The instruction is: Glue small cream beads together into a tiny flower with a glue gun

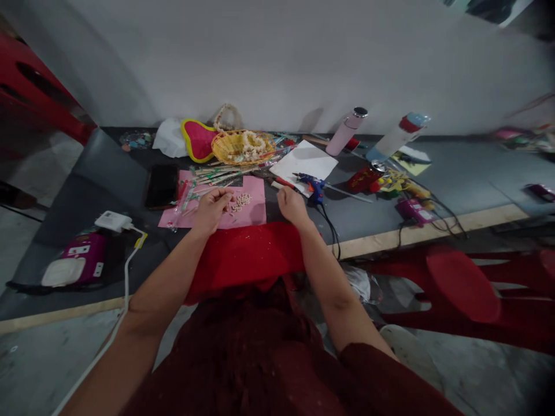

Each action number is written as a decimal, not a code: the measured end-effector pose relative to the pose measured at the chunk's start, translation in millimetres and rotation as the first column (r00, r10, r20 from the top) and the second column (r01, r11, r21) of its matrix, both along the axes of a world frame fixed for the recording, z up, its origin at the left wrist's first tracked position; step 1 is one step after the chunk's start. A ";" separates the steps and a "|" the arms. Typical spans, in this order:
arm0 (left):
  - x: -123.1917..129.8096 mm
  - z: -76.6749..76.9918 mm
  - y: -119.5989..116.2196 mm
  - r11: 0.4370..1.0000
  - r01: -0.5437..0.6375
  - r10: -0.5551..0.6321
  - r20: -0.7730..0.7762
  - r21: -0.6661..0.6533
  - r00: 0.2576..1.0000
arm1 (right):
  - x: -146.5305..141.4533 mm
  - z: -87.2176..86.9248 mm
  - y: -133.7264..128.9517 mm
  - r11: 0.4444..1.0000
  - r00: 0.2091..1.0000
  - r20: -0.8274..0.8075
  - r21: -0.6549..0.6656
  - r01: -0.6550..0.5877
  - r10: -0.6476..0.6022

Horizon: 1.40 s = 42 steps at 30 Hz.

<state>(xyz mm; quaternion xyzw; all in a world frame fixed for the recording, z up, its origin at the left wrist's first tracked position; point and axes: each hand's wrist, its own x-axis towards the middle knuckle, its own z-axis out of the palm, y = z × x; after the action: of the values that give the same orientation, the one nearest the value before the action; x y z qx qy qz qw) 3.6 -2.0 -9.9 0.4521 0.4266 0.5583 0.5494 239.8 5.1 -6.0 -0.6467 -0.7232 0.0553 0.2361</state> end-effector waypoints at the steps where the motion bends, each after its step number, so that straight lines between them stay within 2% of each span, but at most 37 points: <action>1: -0.3 -0.1 0.1 1.000 -0.005 0.005 -0.006 0.006 1.000 | 3.7 3.6 -0.5 0.999 0.996 -0.079 0.029 0.033 -0.031; 3: -0.5 0.0 -0.1 1.000 -0.014 0.015 -0.027 0.026 1.000 | 10.7 9.5 -1.9 0.996 0.972 -0.232 0.070 0.053 -0.035; 5: 0.1 -0.1 -1.0 0.998 -0.007 0.012 -0.071 0.059 0.997 | 14.7 12.2 -3.9 0.997 0.943 -0.331 0.074 0.022 0.004; 10: 4.1 -1.4 -4.4 0.995 0.061 -0.042 -0.216 0.079 0.975 | 8.9 12.4 -7.6 0.989 0.877 -0.470 -0.046 -0.140 0.102; 12: 5.8 -2.1 -5.5 0.993 0.088 -0.065 -0.251 0.082 0.966 | 2.2 16.6 -8.4 0.971 0.802 -0.580 -0.078 -0.227 0.141; 15: 8.2 -2.3 -7.3 0.989 0.127 -0.098 -0.308 0.077 0.946 | -12.0 29.5 -11.1 0.917 0.615 -0.761 -0.069 -0.393 0.206; 17: 9.7 -1.2 -9.1 0.985 0.163 -0.134 -0.336 0.060 0.932 | -23.9 39.8 -13.7 0.870 0.518 -0.821 -0.056 -0.489 0.238; 21: 11.8 3.1 -13.0 0.967 0.251 -0.227 -0.297 0.046 0.927 | -48.0 58.4 -16.6 0.789 0.404 -0.870 -0.028 -0.614 0.284; 23: 11.5 4.5 -13.7 0.952 0.300 -0.274 -0.271 0.059 0.923 | -55.4 67.7 -15.4 0.766 0.381 -0.875 -0.018 -0.642 0.298; 25: 10.2 4.1 -13.0 0.945 0.321 -0.296 -0.244 0.066 0.923 | -56.9 77.9 -13.1 0.756 0.387 -0.864 -0.012 -0.655 0.322; 27: 7.9 2.0 -11.0 0.952 0.299 -0.278 -0.223 0.064 0.934 | -51.4 87.7 -11.4 0.769 0.419 -0.837 0.003 -0.639 0.351; 31: 4.0 -2.0 -6.6 0.977 0.203 -0.183 -0.229 0.071 0.956 | -21.4 94.2 -13.5 0.850 0.547 -0.774 -0.023 -0.527 0.318; 34: 4.2 -0.8 -5.9 0.988 0.137 -0.121 -0.210 0.064 0.970 | 10.8 79.5 -16.0 0.915 0.642 -0.728 -0.049 -0.400 0.241; 37: 5.6 0.4 -6.9 0.991 0.121 -0.108 -0.208 0.051 0.972 | 40.2 52.8 -16.4 0.972 0.786 -0.604 -0.075 -0.223 0.134; 40: 6.2 -2.2 -7.4 0.994 0.113 -0.107 -0.235 0.011 0.966 | 55.0 25.5 -16.9 0.994 0.956 -0.285 -0.065 -0.092 0.070; 42: 6.3 -4.9 -6.8 0.993 0.115 -0.113 -0.235 -0.004 0.965 | 54.3 11.3 -17.0 0.997 0.995 -0.087 -0.054 -0.062 0.057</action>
<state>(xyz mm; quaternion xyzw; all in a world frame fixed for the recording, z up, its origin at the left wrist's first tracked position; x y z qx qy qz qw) 9.9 -8.8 -14.8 0.5412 0.4593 0.4705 0.5242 294.1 -11.8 5.3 -0.6283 -0.7297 0.1104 0.2463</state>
